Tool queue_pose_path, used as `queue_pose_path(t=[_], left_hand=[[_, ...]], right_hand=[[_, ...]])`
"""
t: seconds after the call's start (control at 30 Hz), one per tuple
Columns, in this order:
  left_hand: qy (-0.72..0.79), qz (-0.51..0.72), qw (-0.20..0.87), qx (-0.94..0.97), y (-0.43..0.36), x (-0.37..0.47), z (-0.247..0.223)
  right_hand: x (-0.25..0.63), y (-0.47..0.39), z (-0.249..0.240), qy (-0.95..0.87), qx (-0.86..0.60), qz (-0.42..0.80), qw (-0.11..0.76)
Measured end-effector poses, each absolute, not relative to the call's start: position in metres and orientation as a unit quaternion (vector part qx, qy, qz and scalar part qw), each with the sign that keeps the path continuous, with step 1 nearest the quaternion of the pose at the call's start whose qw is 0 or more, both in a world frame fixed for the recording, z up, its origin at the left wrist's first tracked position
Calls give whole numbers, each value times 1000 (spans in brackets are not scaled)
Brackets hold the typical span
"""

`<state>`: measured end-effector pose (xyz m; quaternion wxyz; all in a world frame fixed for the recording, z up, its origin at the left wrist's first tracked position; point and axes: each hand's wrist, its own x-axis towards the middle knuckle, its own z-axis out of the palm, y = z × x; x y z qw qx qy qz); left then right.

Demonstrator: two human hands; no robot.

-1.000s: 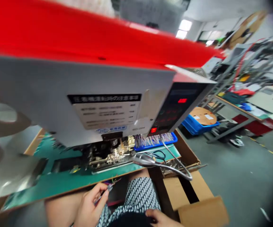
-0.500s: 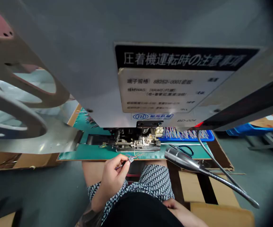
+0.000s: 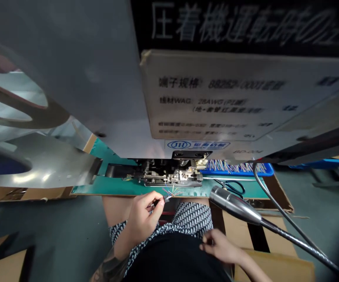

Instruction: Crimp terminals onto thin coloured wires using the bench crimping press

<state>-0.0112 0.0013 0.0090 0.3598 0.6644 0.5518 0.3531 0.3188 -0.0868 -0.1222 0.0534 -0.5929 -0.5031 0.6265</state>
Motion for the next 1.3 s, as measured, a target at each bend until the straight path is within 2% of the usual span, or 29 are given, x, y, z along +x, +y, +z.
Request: queue_pose_path(t=[0.07, 0.17, 0.27, 0.37, 0.7, 0.93, 1.03, 1.13, 1.3], left_hand=[[550, 344, 356, 673, 1, -11, 9], [548, 331, 366, 675, -2, -8, 9], [545, 330, 382, 670, -3, -4, 10], [535, 343, 388, 667, -3, -1, 10], [542, 377, 409, 630, -1, -1, 5], [542, 383, 394, 636, 4, -1, 4], [536, 391, 383, 643, 3, -1, 4], [525, 412, 355, 654, 3, 2, 2], [513, 456, 271, 675, 4, 13, -13]], right_hand=[[303, -57, -101, -540, -566, 601, 166], [269, -20, -56, -466, -519, 658, 283], [236, 2, -20, -445, -418, 709, 354], [210, 15, -7, -424, -383, 719, 396], [190, 21, -14, -388, -430, 649, 493], [204, 27, 0, -613, -485, 447, 435], [201, 28, 4, -553, -485, 523, 431], [191, 28, 3, -438, -475, 605, 466], [173, 27, 1, -335, -473, 627, 521]])
